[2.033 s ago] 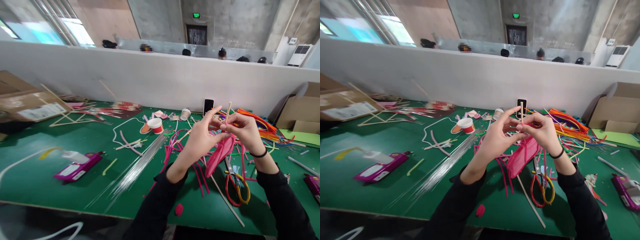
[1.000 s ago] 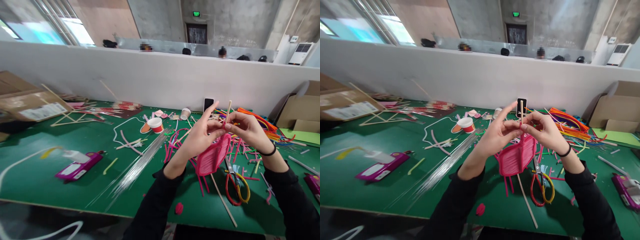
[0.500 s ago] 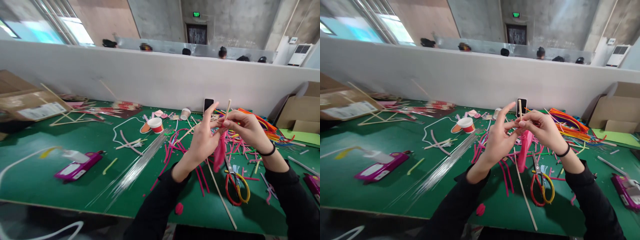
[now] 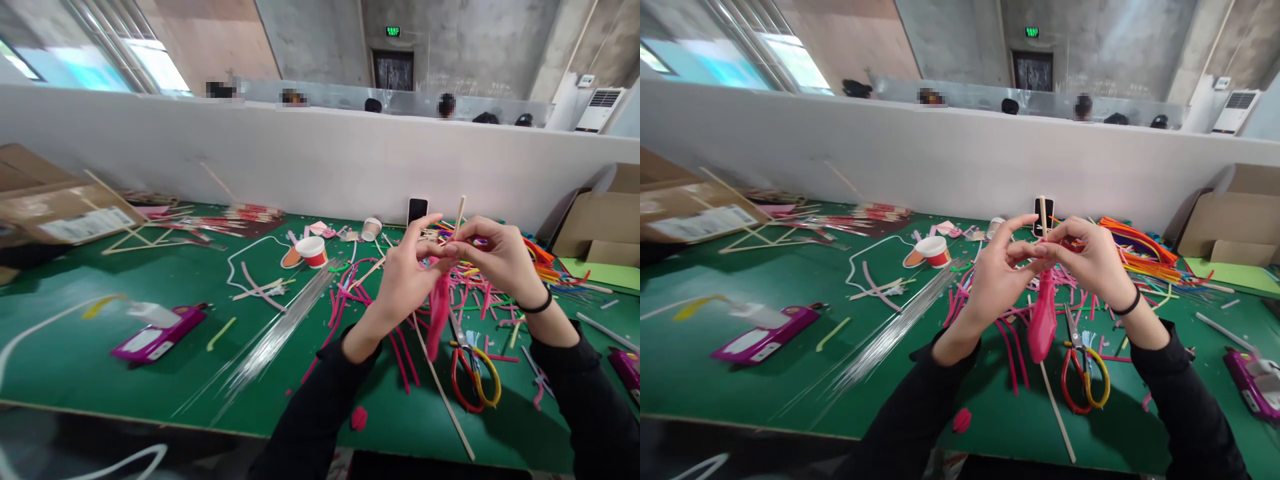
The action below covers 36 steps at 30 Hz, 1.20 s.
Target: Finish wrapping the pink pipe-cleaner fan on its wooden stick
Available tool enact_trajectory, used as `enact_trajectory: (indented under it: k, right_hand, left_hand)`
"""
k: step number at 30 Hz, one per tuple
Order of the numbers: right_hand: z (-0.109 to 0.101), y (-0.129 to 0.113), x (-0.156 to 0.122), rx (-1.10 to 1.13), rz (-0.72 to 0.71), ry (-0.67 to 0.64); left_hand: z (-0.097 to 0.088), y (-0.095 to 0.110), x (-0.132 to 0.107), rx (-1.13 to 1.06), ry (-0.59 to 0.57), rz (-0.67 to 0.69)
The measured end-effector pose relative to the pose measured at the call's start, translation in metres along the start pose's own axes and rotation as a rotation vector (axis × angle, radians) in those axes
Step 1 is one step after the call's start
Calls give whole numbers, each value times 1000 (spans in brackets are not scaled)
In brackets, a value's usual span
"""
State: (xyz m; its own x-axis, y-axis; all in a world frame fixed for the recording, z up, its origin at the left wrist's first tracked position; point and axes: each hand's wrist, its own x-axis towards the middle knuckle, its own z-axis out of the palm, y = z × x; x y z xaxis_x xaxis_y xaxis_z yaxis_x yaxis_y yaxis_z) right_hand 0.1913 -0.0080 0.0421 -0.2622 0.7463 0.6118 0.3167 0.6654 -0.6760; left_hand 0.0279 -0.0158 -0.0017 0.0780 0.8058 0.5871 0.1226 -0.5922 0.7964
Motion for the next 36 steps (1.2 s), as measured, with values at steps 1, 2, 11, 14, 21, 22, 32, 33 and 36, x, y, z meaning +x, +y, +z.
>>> enact_trajectory:
  k: [1,2,11,14,21,22,32,33,36]
  right_hand:
    - [-4,0,1,16,-7,-32]
    - [-7,1,2,30,-17,-64]
    - [-7,3,-3,11,-68,-34]
    - [-1,1,-4,-20,-52,30]
    - [5,1,-3,73,-29,63]
    - [4,0,-2,60,-53,63]
    - [-13,-3,-2,-281,-286,61]
    - [-14,-4,-2,-275,-293,53]
    - [-13,-2,-1,-221,-268,3]
  left_hand:
    - [-1,0,0,-16,-18,-3]
    - [-2,0,0,-30,-37,-4]
    - [-13,4,3,-41,-170,-17]
    - [-10,3,3,-84,-137,-15]
    - [-7,3,1,-118,-68,53]
    - [-8,3,1,-110,-70,61]
    - [-21,-2,7,-35,-181,113]
    - [-21,-2,7,-38,-193,114]
    - [-23,1,6,-71,-238,96]
